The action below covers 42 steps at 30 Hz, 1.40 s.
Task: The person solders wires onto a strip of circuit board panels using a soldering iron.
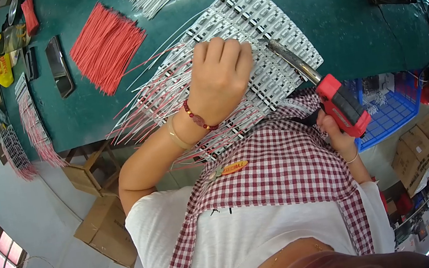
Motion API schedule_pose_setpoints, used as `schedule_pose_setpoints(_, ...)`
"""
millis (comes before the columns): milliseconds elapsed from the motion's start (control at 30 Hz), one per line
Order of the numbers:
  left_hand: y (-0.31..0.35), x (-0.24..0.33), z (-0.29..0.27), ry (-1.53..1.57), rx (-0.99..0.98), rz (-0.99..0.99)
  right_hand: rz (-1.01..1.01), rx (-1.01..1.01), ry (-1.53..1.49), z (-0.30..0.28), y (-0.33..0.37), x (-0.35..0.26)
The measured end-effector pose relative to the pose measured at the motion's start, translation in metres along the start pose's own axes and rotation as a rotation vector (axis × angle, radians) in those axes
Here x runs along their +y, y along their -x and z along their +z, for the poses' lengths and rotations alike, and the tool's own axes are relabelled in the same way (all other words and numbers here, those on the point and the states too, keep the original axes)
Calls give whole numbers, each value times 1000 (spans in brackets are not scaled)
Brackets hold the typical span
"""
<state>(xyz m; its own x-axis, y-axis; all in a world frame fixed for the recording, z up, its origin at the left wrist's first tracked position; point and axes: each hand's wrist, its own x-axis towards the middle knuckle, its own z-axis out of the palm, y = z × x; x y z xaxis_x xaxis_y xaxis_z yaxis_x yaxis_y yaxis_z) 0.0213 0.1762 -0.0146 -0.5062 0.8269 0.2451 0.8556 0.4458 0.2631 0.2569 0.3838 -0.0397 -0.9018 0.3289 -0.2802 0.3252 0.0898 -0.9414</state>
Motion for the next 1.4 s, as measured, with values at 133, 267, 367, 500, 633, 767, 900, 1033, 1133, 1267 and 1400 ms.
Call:
schedule_pose_setpoints(133,2,-1,1,1,13,-12,-13,26,14,1,1,1)
schedule_pose_setpoints(267,1,1,7,34,41,3,-20,20,12,1,0,0)
schedule_pose_setpoints(367,0,1,10,54,29,-3,-41,6,73,1,-2,0)
schedule_pose_setpoints(500,0,2,11,48,31,-7,-51,-33,115,0,-3,4)
schedule_pose_setpoints(633,0,2,12,42,24,-11,-43,49,80,1,-2,0)
schedule_pose_setpoints(767,-2,2,10,28,18,-15,-46,49,1,1,-3,-2)
schedule_pose_setpoints(900,-3,3,10,16,4,-18,-59,-13,75,-1,-6,-2)
schedule_pose_setpoints(1033,-2,3,11,17,-1,-30,-48,-51,152,1,-9,-7)
schedule_pose_setpoints(1133,-2,4,11,16,0,-27,2,-32,111,1,-8,-9)
schedule_pose_setpoints(1267,-3,6,10,15,-2,-31,-82,-7,153,-2,-5,-6)
schedule_pose_setpoints(1400,-4,5,10,14,-8,-33,-123,-36,227,2,-15,-20)
